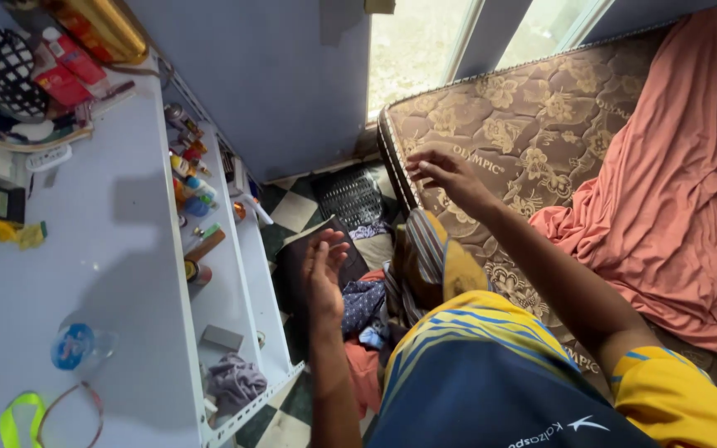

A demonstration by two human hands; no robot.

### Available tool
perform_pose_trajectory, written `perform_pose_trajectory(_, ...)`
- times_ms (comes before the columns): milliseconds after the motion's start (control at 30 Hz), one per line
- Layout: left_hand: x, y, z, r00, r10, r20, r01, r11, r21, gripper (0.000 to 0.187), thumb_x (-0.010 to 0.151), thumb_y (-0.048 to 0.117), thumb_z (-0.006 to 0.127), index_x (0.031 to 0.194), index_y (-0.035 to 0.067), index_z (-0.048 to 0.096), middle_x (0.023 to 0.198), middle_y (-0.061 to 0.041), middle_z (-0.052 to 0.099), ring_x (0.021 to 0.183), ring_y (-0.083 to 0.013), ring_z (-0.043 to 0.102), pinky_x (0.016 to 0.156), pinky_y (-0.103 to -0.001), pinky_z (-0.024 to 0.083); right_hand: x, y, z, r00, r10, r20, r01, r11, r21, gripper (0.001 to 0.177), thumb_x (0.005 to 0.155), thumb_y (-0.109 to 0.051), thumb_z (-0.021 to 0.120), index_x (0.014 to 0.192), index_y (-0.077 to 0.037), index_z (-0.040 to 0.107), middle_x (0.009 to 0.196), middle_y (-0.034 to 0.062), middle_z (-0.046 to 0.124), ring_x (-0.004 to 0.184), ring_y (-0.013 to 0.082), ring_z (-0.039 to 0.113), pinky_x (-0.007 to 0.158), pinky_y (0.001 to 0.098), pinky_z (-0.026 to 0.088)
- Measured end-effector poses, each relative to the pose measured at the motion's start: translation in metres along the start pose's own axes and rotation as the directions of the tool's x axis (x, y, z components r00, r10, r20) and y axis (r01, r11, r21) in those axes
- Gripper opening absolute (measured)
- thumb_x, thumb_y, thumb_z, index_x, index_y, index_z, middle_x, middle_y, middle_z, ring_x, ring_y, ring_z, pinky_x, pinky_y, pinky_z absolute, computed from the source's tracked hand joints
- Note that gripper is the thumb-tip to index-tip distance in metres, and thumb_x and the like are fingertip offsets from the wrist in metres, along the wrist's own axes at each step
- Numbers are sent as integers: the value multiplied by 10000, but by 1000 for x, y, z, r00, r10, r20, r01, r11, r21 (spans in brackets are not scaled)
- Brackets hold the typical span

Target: The person folds and removes a patterned sheet from the mattress, then unfolds a bedsheet and fits it over the mattress corners.

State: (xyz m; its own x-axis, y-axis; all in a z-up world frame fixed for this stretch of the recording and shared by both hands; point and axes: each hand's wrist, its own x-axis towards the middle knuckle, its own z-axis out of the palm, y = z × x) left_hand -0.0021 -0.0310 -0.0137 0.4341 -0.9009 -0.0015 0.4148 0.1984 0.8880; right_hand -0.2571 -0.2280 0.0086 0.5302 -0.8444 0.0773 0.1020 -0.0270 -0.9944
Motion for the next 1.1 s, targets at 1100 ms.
perform_pose_trajectory(1100,106,-212,144,612,-734,294,371,595,713,257,1030,181,577,1209,36,691,1115,-59,742,883,-101,677,779,-225,506,-195,390,-134,537,512,-671,136,732,667,270,1035,-153,576,1264,-34,657,1097,60,730,899,109,684,721,227,542)
